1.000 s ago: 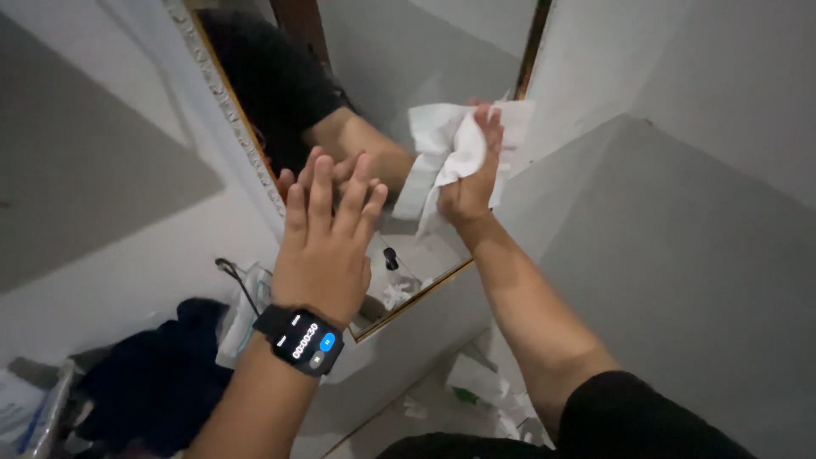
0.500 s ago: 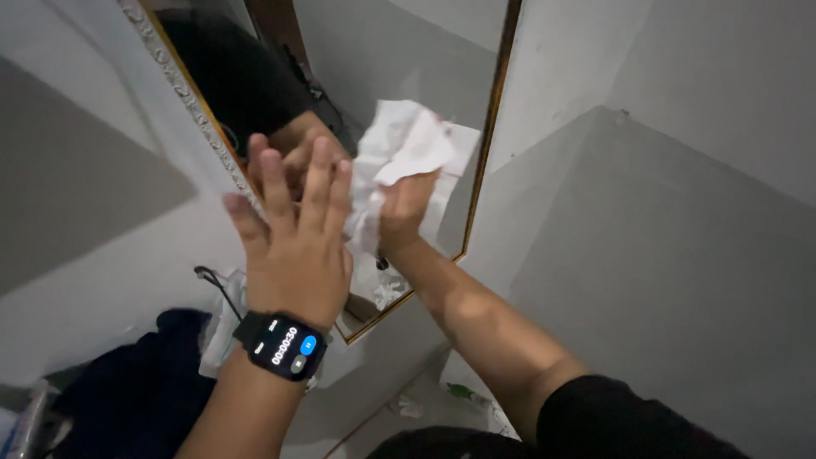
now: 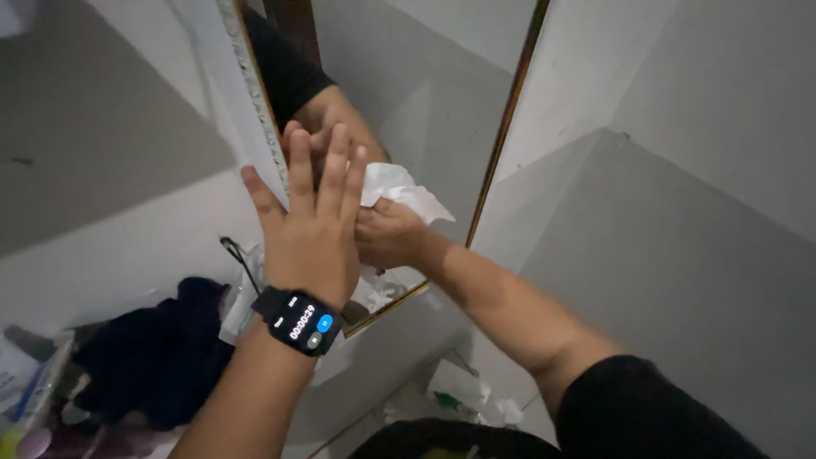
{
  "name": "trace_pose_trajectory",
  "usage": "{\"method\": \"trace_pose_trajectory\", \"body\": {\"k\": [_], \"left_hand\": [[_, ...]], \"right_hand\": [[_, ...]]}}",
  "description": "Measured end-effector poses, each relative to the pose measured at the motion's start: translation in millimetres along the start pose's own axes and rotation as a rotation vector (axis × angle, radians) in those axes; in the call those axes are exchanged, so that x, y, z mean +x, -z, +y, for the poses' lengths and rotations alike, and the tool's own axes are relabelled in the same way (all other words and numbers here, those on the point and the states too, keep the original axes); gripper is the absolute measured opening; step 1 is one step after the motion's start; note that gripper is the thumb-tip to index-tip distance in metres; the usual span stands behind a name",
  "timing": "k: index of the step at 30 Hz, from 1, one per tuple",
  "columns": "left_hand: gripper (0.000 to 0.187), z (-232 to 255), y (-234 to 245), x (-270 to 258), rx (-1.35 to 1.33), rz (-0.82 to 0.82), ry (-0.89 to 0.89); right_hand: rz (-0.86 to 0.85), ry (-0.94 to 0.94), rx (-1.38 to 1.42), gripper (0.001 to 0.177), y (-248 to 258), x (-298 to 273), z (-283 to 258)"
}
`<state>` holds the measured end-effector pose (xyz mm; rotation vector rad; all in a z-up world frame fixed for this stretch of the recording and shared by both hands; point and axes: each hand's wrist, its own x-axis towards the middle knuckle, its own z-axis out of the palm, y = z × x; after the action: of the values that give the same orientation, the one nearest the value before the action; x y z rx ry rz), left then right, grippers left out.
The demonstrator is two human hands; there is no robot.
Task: Cleaning a mirror using tissue paper.
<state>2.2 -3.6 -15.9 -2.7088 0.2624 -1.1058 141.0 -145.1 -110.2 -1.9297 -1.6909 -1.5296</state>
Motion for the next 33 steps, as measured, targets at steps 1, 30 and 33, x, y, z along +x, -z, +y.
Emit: {"method": "trace_pose_trajectory", "body": {"k": [1,30,33], "left_hand": [[0.075,0,1,0,0.017,-0.002,0.004],[0.082,17,52,-40,0.276,-0.3,0.016],[0.076,14,41,-44,0.221,-0.231,0.027]], "right_hand": [[-0.073,0.064,-0.022,0.04,3,-8,10],[0.454,-0.76,0.003,0.054,-25,-21,-32],[0.263,-0.779,0.031,0.054,-26,0,-53]]}}
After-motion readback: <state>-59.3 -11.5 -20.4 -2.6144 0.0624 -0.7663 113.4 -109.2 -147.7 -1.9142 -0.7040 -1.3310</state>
